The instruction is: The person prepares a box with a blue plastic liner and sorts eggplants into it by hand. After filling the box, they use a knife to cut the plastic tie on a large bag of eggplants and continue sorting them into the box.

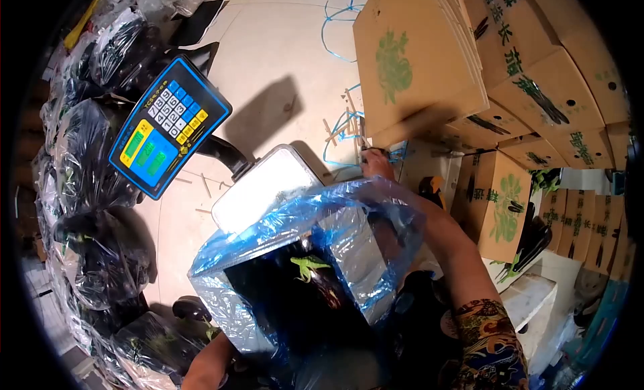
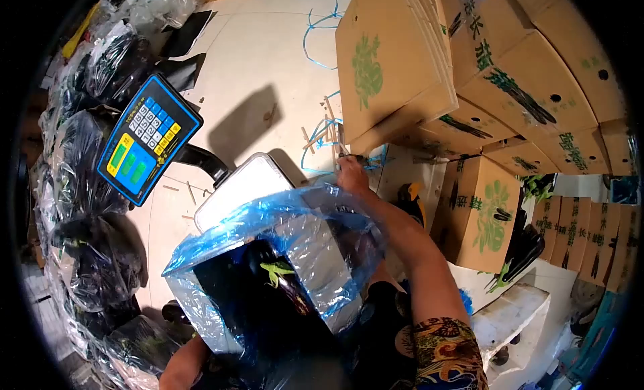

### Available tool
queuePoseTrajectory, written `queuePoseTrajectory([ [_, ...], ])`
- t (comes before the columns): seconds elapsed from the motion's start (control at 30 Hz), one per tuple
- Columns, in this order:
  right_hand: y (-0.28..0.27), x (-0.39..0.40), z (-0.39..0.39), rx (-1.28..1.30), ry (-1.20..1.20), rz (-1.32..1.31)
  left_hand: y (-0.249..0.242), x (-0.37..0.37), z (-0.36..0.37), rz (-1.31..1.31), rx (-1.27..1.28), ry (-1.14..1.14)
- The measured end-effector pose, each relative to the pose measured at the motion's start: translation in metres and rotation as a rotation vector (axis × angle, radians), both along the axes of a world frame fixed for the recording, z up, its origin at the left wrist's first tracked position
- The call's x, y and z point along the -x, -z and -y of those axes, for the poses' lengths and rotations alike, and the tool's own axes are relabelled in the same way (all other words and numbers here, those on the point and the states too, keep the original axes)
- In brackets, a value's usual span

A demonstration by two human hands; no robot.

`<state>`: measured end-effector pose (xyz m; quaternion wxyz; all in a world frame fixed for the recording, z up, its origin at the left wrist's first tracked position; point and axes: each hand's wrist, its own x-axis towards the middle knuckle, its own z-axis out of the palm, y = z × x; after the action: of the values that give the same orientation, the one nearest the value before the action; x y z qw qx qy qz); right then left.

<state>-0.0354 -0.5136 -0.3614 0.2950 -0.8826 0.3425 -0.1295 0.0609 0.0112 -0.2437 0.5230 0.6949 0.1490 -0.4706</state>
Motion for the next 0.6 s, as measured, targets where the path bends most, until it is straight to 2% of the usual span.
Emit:
queuePoseTrajectory([
  [0.07, 0.011, -0.009, 0.008, -0.164, 0.182, -0.173, 0.002, 0.002, 0.0, -0.012, -0.006, -0.003],
  [0.2, 0.02, -0.024, 0.003, -0.144, 0.352, -0.291, 0.003, 0.002, 0.005, -0.039, -0.011, -0.001],
  [0.3, 0.025, -0.035, 0.011, -0.168, 0.331, -0.386, 0.002, 0.005, 0.005, -0.05, 0.0, -0.009],
  [0.43, 0.047, -0.027, 0.025, -0.435, 0.044, -0.489, 0.004, 0.005, -0.004, -0.046, 0.006, -0.03],
  [0.5, 0.049, 0.003, 0.017, -0.264, -0.045, -0.295, 0.003, 0.0, -0.009, -0.036, 0.009, -0.031],
  [0.6, 0.002, 0.044, -0.008, -0.244, 0.053, -0.112, 0.002, -0.01, -0.013, -0.019, 0.018, -0.022],
])
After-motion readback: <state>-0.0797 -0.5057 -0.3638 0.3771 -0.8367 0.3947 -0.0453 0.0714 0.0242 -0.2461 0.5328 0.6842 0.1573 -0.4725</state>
